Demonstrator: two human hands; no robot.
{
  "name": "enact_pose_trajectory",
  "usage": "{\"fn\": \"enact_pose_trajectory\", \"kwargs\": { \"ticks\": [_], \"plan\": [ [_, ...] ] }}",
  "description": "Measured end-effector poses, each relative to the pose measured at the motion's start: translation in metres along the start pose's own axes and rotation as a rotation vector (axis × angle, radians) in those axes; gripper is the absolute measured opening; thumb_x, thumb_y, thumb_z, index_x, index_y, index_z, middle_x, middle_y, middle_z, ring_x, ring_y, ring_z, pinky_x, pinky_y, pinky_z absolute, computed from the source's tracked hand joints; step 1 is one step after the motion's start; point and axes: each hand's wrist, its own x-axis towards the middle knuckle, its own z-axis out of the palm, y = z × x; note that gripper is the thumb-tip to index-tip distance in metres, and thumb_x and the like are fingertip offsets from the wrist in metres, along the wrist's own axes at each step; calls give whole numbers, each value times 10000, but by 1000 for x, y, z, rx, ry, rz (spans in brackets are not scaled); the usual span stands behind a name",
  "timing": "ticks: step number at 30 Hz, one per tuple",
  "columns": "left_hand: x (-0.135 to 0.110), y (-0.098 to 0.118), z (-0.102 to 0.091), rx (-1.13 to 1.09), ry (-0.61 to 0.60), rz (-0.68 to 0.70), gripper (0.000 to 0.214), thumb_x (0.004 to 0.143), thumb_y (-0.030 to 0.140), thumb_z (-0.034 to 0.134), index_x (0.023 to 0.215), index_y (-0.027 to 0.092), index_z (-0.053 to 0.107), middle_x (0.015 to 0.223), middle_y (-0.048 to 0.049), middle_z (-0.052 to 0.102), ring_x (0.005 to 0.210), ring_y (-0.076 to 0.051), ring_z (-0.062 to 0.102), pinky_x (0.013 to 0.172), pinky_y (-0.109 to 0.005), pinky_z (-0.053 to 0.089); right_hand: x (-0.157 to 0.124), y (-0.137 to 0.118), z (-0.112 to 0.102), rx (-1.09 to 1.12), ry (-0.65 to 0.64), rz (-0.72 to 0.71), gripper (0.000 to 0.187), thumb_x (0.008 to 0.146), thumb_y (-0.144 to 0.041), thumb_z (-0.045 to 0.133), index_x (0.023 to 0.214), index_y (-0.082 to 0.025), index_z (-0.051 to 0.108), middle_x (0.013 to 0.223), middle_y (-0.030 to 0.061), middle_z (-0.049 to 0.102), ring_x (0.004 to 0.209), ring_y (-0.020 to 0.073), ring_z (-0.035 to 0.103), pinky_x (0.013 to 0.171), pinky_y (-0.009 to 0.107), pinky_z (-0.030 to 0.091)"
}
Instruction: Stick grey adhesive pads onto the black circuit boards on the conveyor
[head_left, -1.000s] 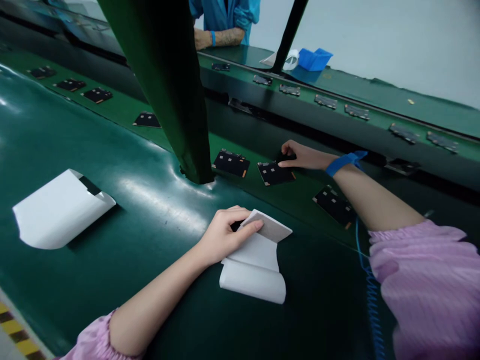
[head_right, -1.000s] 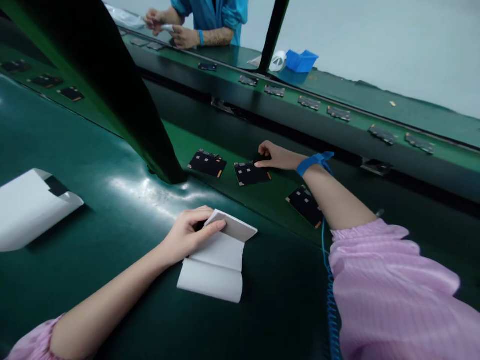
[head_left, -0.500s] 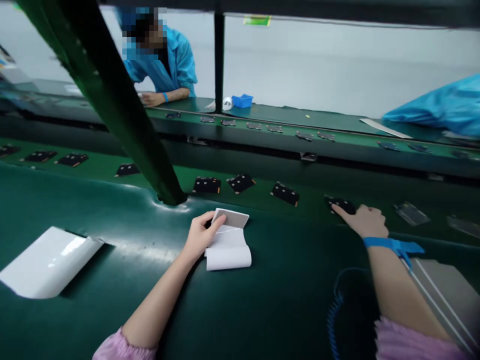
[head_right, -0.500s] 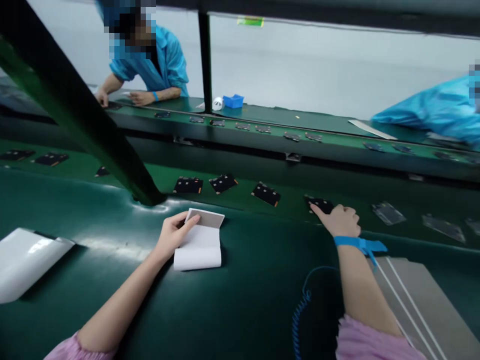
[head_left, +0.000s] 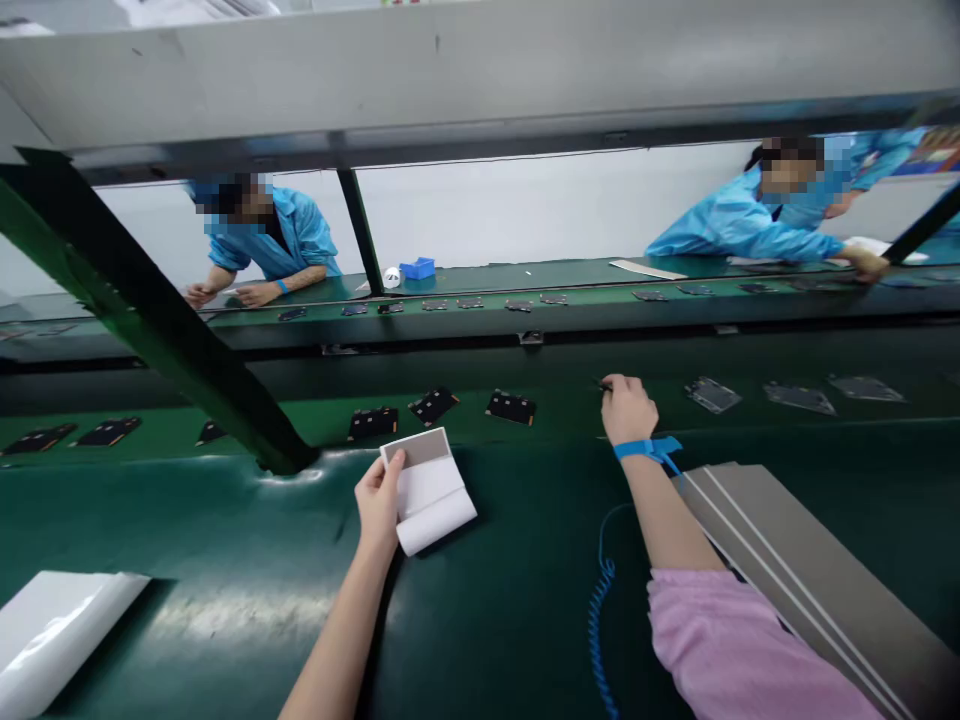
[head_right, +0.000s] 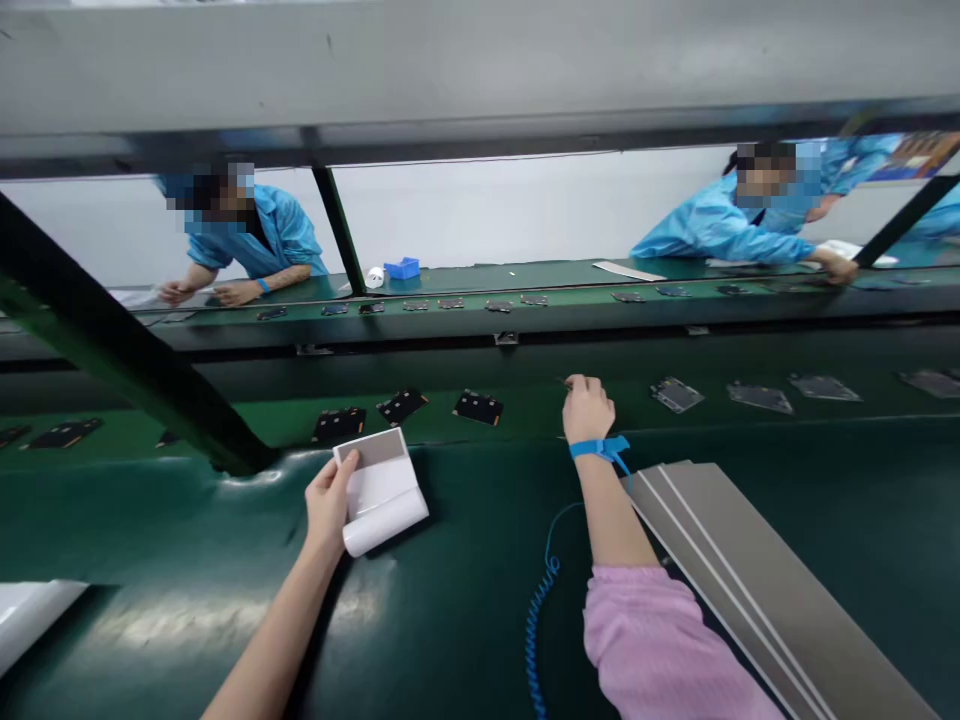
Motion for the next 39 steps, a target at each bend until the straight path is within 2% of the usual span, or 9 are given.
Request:
{"fn": "enact_pose_trajectory", "kwargs": {
  "ticks": [7, 12, 16, 21, 25, 28, 31, 34, 39],
  "plan": [
    [-1, -6, 6, -16, 3, 0, 494, 469, 510, 815, 730, 104, 710, 632, -29, 630, 547, -122, 505, 491, -213, 376, -2, -20, 7, -79, -361, -24, 486, 873, -547, 452, 1093, -160, 646, 1051, 203, 660, 1002, 348, 612, 770, 436, 457],
    [0, -9, 4, 47, -74, 59, 436, 514, 512, 800, 603, 113, 647, 540, 15, 529, 519, -91, 427, 471, -196, 312, -14, -44, 21, -63, -378, -120, 637, 765, -620, 578, 1183, -140, 576, 1249, 242, 551, 1197, 399, 495, 897, 502, 417],
    [0, -10, 5, 62, -101, 74, 436, 546, 519, 785, 637, 113, 655, 566, 10, 535, 537, -95, 426, 481, -196, 309, -18, -49, 29, 185, -389, -75, 603, 642, -469, 750, 1089, -122, 543, 1218, 255, 558, 1181, 415, 497, 908, 506, 417],
    [-1, -9, 4, 89, -122, 85, 435, 569, 535, 764, 615, 122, 637, 538, 20, 498, 519, -94, 406, 474, -203, 292, -8, -51, 17, 405, -393, -91, 495, 748, -262, 650, 1181, -164, 432, 1043, 117, 677, 939, 232, 651, 794, 332, 490],
    [-1, -8, 4, 98, -123, 98, 422, 577, 526, 757, 623, 122, 646, 537, 21, 497, 523, -96, 407, 479, -204, 293, -5, -55, 4, 528, -130, -159, 434, 818, -232, 523, 1236, -173, 422, 998, 91, 681, 937, 228, 638, 828, 347, 478],
    [-1, -7, 5, 98, -124, 102, 408, 572, 508, 762, 607, 118, 645, 537, 17, 504, 526, -96, 411, 485, -204, 297, -7, -54, 5, 402, 23, -282, 321, 862, -180, 400, 1154, -174, 533, 1071, 129, 656, 1018, 259, 591, 893, 384, 443],
    [-1, -7, 5, 95, -124, 104, 395, 579, 495, 756, 608, 116, 645, 548, 12, 513, 537, -97, 414, 493, -206, 300, -13, -53, 16, 190, -131, -369, 253, 862, -204, 440, 1029, -174, 627, 1122, 151, 644, 1052, 298, 564, 880, 401, 439],
    [0, -8, 5, 95, -129, 103, 387, 595, 490, 744, 621, 118, 641, 564, 9, 519, 547, -99, 410, 498, -209, 297, -18, -58, 26, 118, -318, -364, 279, 854, -406, 538, 974, -191, 670, 1062, 131, 671, 981, 305, 599, 795, 389, 464],
    [1, -9, 5, 93, -147, 116, 385, 610, 490, 740, 594, 126, 617, 540, 20, 494, 537, -98, 400, 498, -213, 291, -25, -92, 39, 102, -319, -288, 505, 878, -555, 478, 1140, -152, 629, 1240, 179, 592, 1151, 335, 540, 898, 423, 428]
  ]
}}
